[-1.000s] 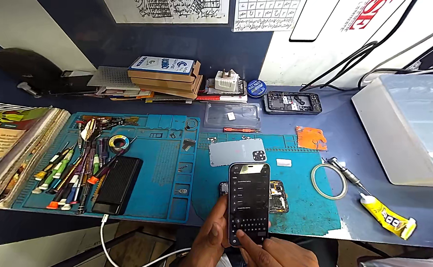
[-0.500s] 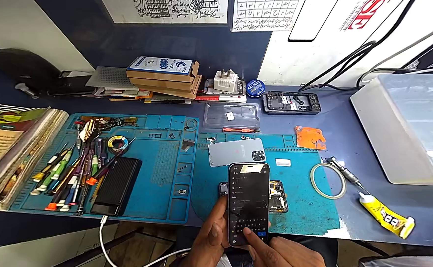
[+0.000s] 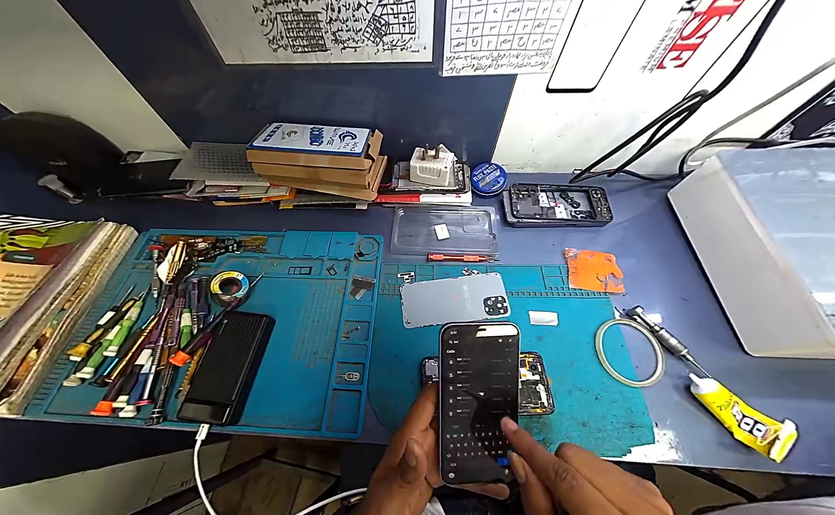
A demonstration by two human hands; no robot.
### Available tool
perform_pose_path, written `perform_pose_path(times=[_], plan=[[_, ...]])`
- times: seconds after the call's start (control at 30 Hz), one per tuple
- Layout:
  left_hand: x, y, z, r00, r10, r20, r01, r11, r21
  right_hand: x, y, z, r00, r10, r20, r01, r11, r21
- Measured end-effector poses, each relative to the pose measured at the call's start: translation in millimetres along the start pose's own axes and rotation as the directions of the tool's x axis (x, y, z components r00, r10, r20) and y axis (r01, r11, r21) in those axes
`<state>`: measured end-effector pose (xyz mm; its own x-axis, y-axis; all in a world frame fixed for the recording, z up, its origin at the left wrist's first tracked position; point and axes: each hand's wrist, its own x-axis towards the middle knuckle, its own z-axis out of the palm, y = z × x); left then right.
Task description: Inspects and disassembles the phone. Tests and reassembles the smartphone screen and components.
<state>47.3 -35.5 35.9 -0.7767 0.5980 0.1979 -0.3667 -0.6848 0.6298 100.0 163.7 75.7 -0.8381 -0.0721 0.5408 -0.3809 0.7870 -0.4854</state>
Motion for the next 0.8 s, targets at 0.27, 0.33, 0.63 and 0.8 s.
perform_pose_path(times=[0.27, 0.33, 0.63, 0.8], plan=[[-1, 1, -1, 0.999, -0.005, 0.032, 0.005, 1.0, -0.002, 19, 8, -6, 0.999, 0.033, -0.043, -0.035, 0.999, -0.042], [-1, 1, -1, 0.999, -0.005, 0.034, 0.005, 1.0, -0.002, 20, 9, -6, 0.998, 0.033, -0.049, -0.035, 0.999, -0.041], [-1, 0, -2, 0.999, -0.005, 0.039, 0.005, 1.0, -0.003, 21, 8, -3, 0.998, 0.025, -0.065, -0.028, 0.999, -0.037], [-2, 0, -2, 0.999, -0.021, 0.045, 0.021, 1.0, 0.011, 22, 8, -1, 0.998, 0.045, -0.052, -0.047, 0.998, -0.046]])
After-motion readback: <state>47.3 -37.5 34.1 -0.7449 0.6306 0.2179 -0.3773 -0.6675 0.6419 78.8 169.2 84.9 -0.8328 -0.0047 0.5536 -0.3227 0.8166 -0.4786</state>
